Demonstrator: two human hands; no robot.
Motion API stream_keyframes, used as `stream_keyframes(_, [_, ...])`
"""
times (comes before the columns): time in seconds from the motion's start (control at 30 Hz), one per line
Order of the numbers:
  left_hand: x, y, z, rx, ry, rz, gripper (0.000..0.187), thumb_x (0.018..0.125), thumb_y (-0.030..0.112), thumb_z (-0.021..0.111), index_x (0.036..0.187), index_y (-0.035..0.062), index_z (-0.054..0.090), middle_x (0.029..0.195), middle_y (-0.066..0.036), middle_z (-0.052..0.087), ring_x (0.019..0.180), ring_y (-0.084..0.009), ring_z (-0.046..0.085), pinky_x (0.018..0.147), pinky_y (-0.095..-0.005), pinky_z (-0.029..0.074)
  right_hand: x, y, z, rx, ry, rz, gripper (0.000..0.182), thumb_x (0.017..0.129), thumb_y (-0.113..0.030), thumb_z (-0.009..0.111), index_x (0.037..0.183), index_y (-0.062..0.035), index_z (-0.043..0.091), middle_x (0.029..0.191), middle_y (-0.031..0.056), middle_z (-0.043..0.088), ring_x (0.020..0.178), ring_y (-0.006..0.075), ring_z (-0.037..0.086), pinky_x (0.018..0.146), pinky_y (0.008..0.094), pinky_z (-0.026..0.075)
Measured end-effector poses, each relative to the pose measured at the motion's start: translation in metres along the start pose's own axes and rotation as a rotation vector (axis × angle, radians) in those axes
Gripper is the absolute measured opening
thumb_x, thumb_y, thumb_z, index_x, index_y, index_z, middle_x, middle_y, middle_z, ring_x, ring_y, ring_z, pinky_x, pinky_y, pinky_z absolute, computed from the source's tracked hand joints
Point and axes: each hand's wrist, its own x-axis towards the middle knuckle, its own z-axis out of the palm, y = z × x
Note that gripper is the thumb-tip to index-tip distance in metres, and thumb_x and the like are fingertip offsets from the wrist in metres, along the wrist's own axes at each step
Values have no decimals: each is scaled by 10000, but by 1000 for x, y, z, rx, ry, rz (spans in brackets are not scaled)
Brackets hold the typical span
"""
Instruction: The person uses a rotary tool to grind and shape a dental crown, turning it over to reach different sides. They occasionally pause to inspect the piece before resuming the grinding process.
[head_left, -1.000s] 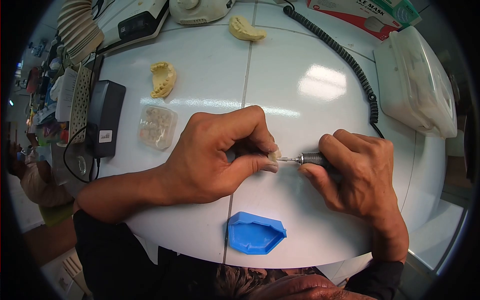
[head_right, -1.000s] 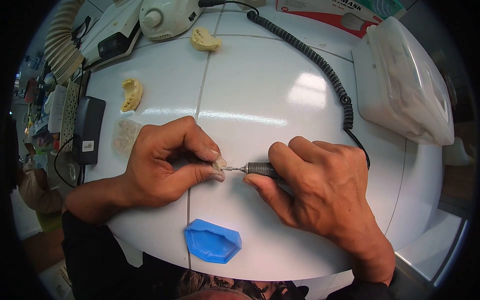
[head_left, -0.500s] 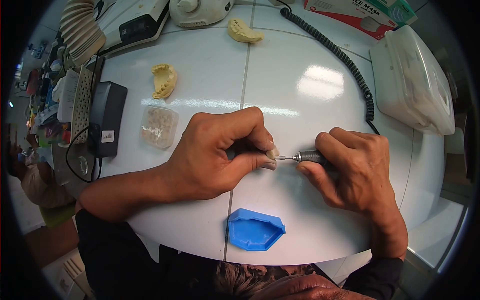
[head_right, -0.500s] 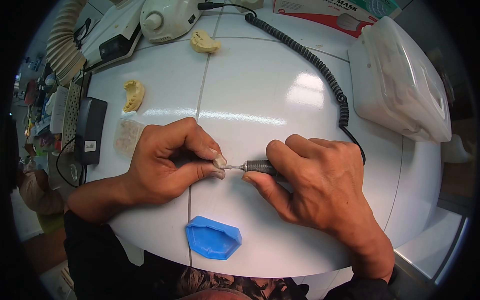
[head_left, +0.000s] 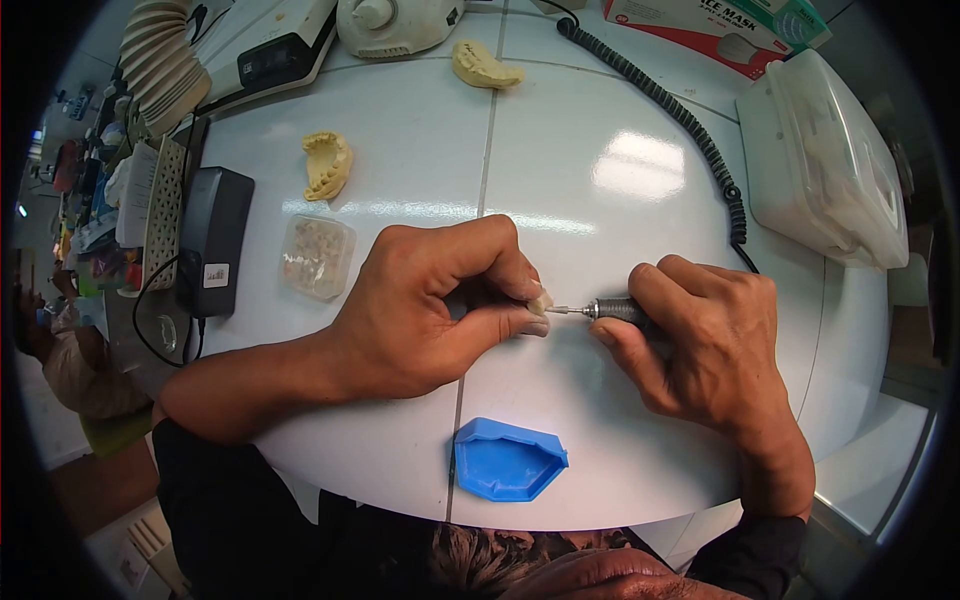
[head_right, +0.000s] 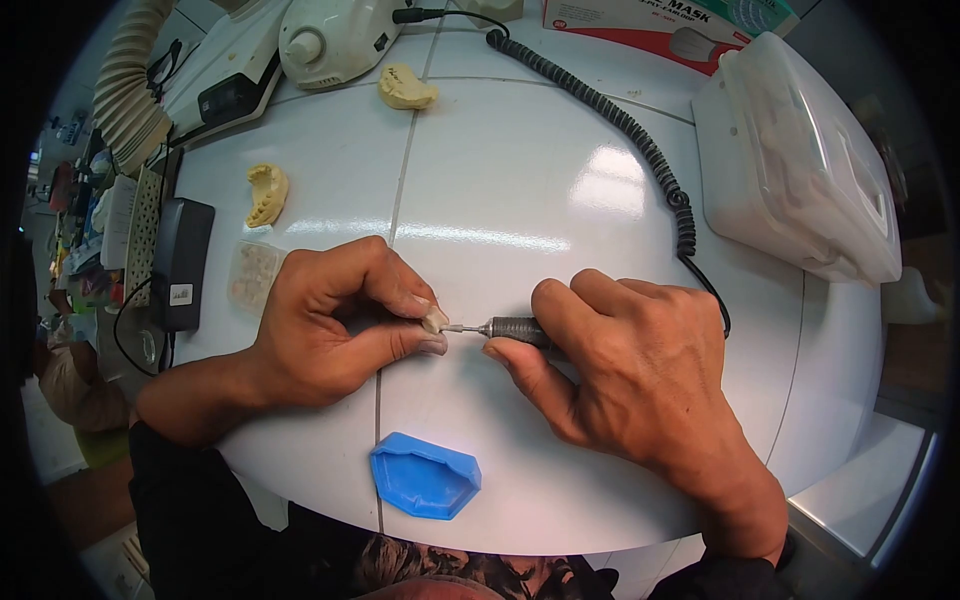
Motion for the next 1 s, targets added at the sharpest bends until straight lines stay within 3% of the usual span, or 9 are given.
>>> stream_keyframes(1.0, [0,3,-3,45,-36,-19,208,899,-110,808,1040,-47,670,1044,-157,768,985,-193,774,866,-303,626,-1,-4,2,-19,9,43,406,964,-429,816,792,-107,640,616,22,569,477,209,592,460,357,426])
